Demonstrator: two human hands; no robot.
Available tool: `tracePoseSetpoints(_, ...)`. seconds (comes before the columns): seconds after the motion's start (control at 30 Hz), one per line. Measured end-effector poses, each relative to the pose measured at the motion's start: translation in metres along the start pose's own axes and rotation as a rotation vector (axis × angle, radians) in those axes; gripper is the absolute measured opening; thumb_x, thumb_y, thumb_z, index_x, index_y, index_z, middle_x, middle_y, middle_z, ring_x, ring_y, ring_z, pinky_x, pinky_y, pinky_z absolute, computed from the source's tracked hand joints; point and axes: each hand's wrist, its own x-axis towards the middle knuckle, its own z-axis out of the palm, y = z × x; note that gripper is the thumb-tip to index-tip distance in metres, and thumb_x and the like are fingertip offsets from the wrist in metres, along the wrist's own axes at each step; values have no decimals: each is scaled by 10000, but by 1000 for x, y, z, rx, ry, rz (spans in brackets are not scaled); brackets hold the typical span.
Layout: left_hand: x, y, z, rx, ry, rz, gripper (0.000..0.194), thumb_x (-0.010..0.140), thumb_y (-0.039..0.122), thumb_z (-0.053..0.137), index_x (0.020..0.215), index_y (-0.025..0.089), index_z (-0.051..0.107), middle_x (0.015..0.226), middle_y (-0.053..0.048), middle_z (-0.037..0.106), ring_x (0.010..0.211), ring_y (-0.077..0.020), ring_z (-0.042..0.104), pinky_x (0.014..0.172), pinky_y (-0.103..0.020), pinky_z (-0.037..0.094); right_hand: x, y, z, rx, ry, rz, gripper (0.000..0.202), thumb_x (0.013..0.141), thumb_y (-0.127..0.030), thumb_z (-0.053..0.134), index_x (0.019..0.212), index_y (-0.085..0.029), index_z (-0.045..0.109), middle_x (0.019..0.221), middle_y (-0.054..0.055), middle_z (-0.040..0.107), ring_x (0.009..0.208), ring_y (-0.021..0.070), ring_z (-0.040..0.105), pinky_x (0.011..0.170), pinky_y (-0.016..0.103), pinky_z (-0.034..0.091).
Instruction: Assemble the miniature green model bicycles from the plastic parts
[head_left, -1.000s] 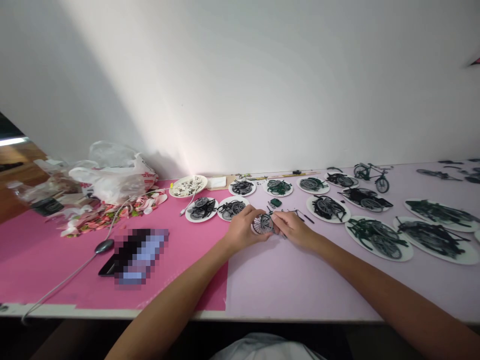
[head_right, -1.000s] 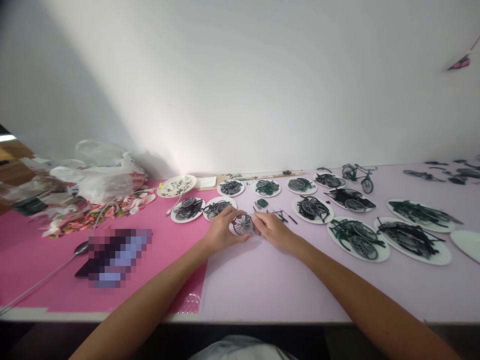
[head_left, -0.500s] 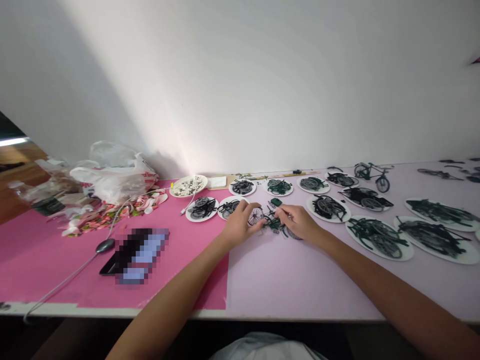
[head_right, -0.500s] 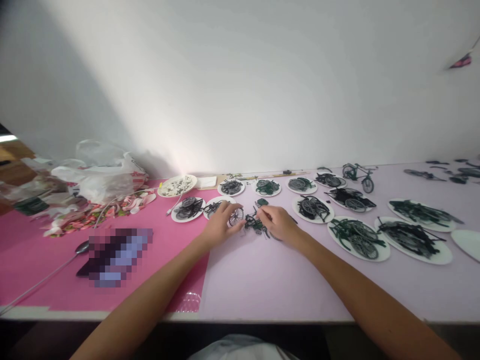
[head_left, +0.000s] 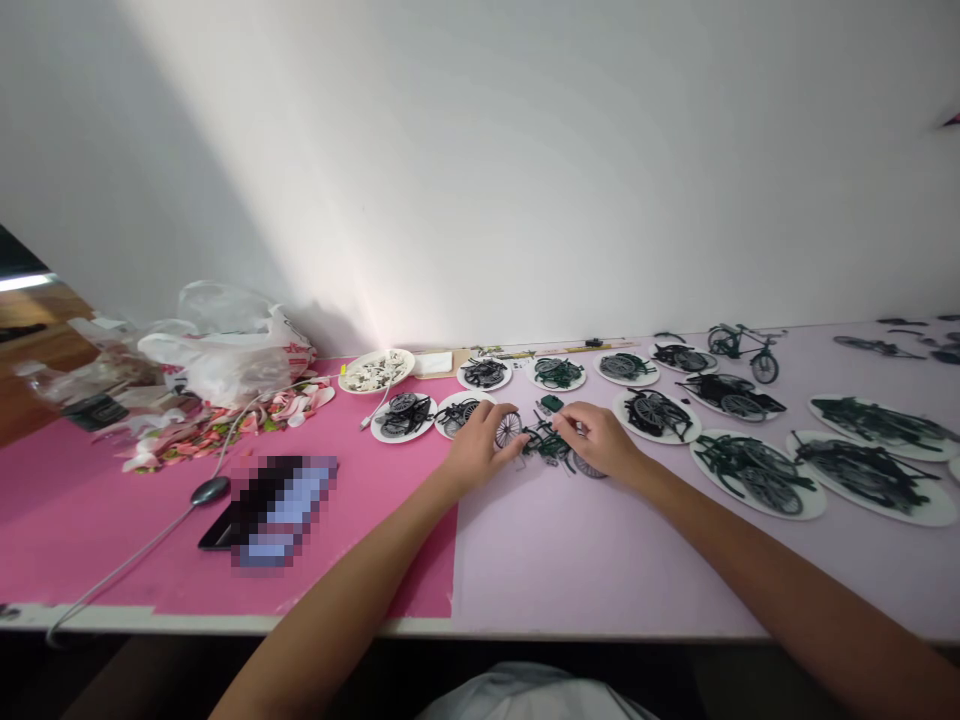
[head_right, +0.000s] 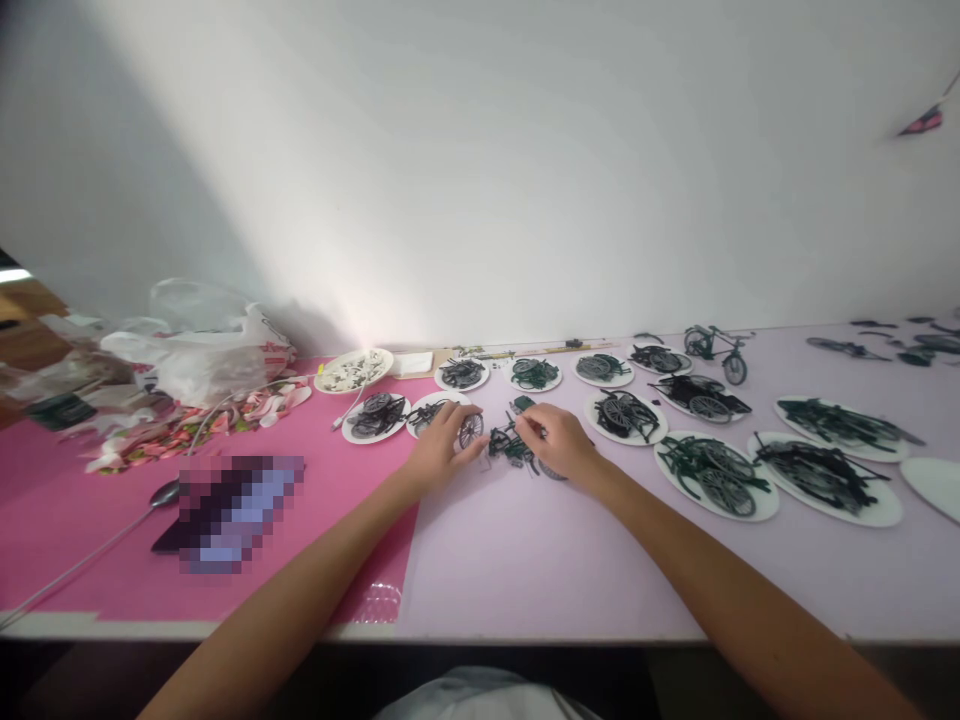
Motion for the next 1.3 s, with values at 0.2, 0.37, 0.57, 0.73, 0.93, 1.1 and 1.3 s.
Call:
tracePoseSetpoints(0.2,-1,0,2,-22,-23,-3,440,989,525,575,1327,245,567,1145,-79,584,970,-237,623,826,-351,527,2,-1,2,-59,85,-79,244,1002,-352,518,802,-236,599,814,77,655,859,264,606,783,390,471)
tracePoseSetpoints(0.37,-2,0,6,-33,-38,10,430,958,493,631,1307,242,603,1148,-85,601,961,-235,628,857,-363,531,4,7,4,-56,93,-117,168,889,-145,531,919,-242,665,978,92,697,1062,310,582,945,478,474)
tracePoseSetpoints(0.57,-2,0,7,-40,-45,19,408,961,486,626,1285,238,632,1108,-89,626,1002,-256,637,896,-380,532,4,18,-4,-80,-112,-133,199,845,-116,535,848,-249,683,943,79,670,1056,297,573,913,444,490)
tracePoseSetpoints(0.73,-2,2,7,-23,-51,22,410,946,476,646,1278,236,641,1099,-92,638,1040,-275,638,926,-395,530,3,16,-20,-144,-333,-29,183,828,-337,712,715,-230,615,738,33,575,773,228,552,659,320,450)
tracePoseSetpoints(0.93,-3,3,7,-26,-67,34,421,946,470,644,1290,228,623,1154,-104,633,1077,-282,637,945,-405,529,2,12,-26,-70,-513,96,284,738,-484,825,752,-222,714,757,33,618,655,186,530,552,288,378)
tracePoseSetpoints(1.1,-4,3,7,-39,-80,35,433,939,467,650,1299,228,621,1158,-109,636,1089,-289,635,947,-411,530,2,7,-22,-17,-498,173,269,752,-469,806,727,-218,714,723,30,630,613,179,528,537,288,378)
tracePoseSetpoints(1.3,-3,3,8,-45,-107,24,446,931,465,657,1301,219,628,1183,-120,632,1113,-297,626,949,-417,527,3,8,-22,-69,-530,179,260,851,-457,691,766,-214,726,731,22,606,646,177,535,562,275,374)
